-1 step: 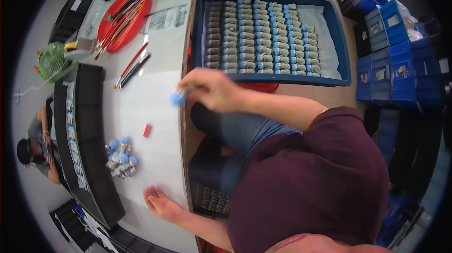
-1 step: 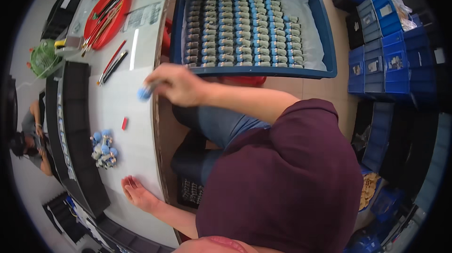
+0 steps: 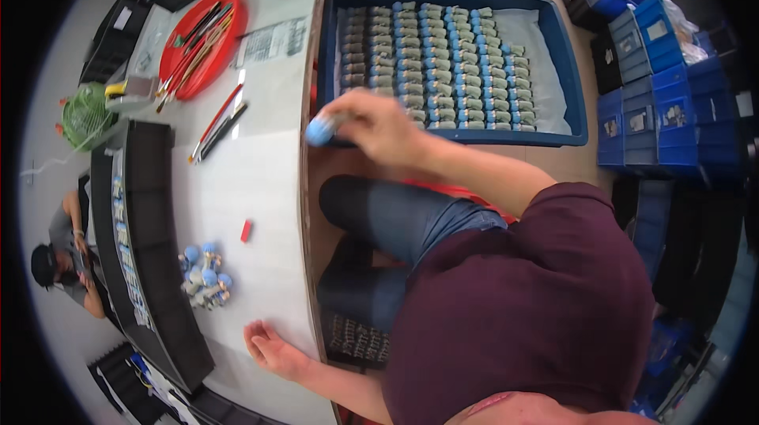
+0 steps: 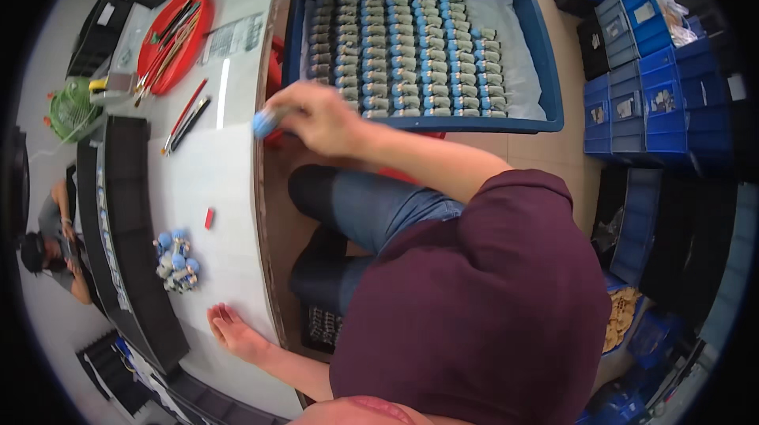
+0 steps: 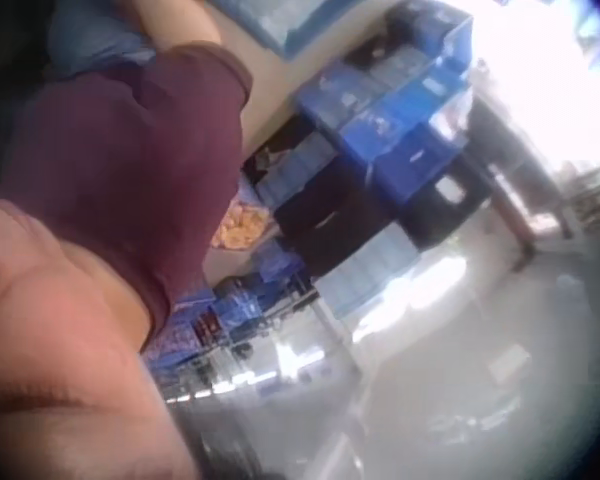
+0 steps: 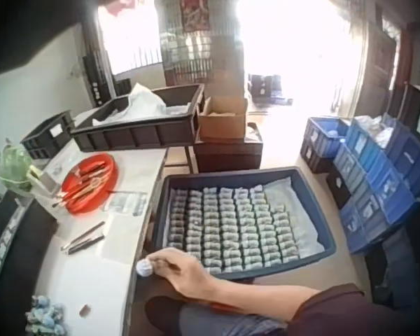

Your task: The person assembles small figurines by hand, attaching blue spherical heads to grey bodies. They pick up the components from a pile on the table, fit them together, and place the completed figurines into a blue tray. The process is repeated continuously throughout the clip.

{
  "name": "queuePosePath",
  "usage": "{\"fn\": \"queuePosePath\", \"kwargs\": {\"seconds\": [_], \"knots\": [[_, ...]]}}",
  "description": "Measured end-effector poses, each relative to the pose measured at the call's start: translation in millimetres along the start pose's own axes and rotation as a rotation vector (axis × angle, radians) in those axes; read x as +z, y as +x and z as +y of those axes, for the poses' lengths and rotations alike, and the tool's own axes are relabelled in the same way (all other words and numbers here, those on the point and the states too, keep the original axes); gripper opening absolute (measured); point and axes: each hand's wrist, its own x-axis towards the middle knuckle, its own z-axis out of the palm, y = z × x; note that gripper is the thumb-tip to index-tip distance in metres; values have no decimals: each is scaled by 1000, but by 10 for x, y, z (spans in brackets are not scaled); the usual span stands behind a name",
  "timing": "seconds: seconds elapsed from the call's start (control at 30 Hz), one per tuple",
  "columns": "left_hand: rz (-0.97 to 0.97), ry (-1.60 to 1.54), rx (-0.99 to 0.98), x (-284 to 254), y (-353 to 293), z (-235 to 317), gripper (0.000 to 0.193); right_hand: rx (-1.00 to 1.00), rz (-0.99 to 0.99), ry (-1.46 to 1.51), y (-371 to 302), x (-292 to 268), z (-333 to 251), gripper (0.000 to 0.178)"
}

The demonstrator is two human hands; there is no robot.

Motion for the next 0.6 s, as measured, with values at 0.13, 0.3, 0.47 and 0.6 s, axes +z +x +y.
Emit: {"fn": "queuePosePath", "kwargs": {"seconds": [0.13,0.3,0.47,0.6], "knots": [[52,81,-16,73,17,41,28,197,440,-497,106,-1603,945,24],[65,119,-5,117,34,24,23,471,714,-815,-276,-3095,1930,24],[75,173,-1,195,15,41,22,599,609,-978,-435,-3493,2269,25],[99,175,4,77,-58,16,22,613,440,-1038,-369,-3547,2575,24]]}}
